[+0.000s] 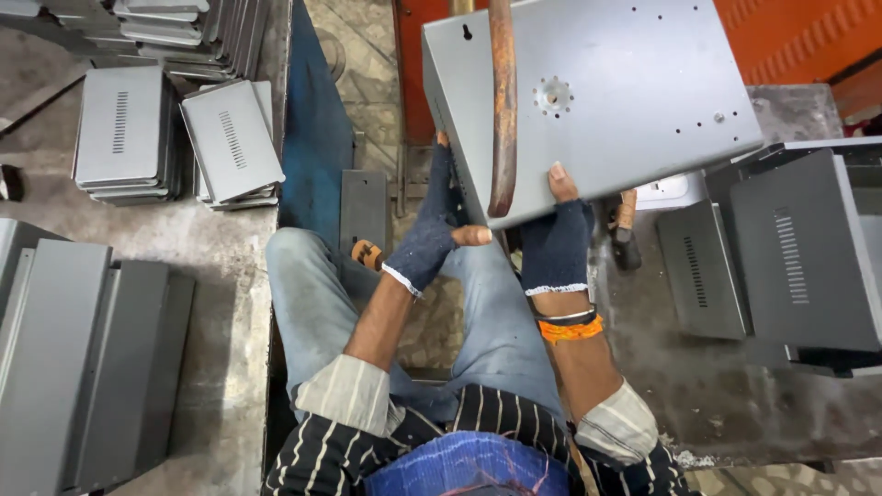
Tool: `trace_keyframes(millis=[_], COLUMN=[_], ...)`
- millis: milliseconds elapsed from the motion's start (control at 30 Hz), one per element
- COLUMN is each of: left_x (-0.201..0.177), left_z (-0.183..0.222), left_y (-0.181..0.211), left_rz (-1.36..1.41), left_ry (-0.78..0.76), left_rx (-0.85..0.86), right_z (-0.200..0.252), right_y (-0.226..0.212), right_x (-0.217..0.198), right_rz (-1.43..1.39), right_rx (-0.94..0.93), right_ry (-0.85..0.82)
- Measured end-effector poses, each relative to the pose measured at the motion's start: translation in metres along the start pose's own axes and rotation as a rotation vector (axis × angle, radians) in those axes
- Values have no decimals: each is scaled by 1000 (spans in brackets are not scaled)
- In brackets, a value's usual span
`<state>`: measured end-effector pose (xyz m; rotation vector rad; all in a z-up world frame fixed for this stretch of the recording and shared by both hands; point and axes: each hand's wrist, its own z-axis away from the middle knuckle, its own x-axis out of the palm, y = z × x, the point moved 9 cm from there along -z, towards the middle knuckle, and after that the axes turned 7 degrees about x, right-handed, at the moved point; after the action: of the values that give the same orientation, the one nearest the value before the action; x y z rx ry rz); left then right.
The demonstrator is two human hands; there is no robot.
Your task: Spot welding metal enclosure parts and using a hammer to adjust or straighten them.
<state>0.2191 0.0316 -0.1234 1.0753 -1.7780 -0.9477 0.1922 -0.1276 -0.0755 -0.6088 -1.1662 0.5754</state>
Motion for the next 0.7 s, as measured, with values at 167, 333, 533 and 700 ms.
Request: trace_keyframes(millis=[167, 333, 533, 700], left_x=[-4, 4, -2, -70], left_z=[5, 5, 19, 32], left_y=[-5, 2, -30, -22], left_rz=[-132, 118, 59, -11], left_ry=[5, 18, 50, 415], left_rx=[97, -2, -29, -32], right_z=[-1, -6, 6, 8], right_y=[-1, 4, 4, -6], right_x=[1, -7, -13, -74], right_rz=[4, 25, -77, 67], right_rx=[0, -11, 49, 61], right_ry=[-9, 21, -96, -30])
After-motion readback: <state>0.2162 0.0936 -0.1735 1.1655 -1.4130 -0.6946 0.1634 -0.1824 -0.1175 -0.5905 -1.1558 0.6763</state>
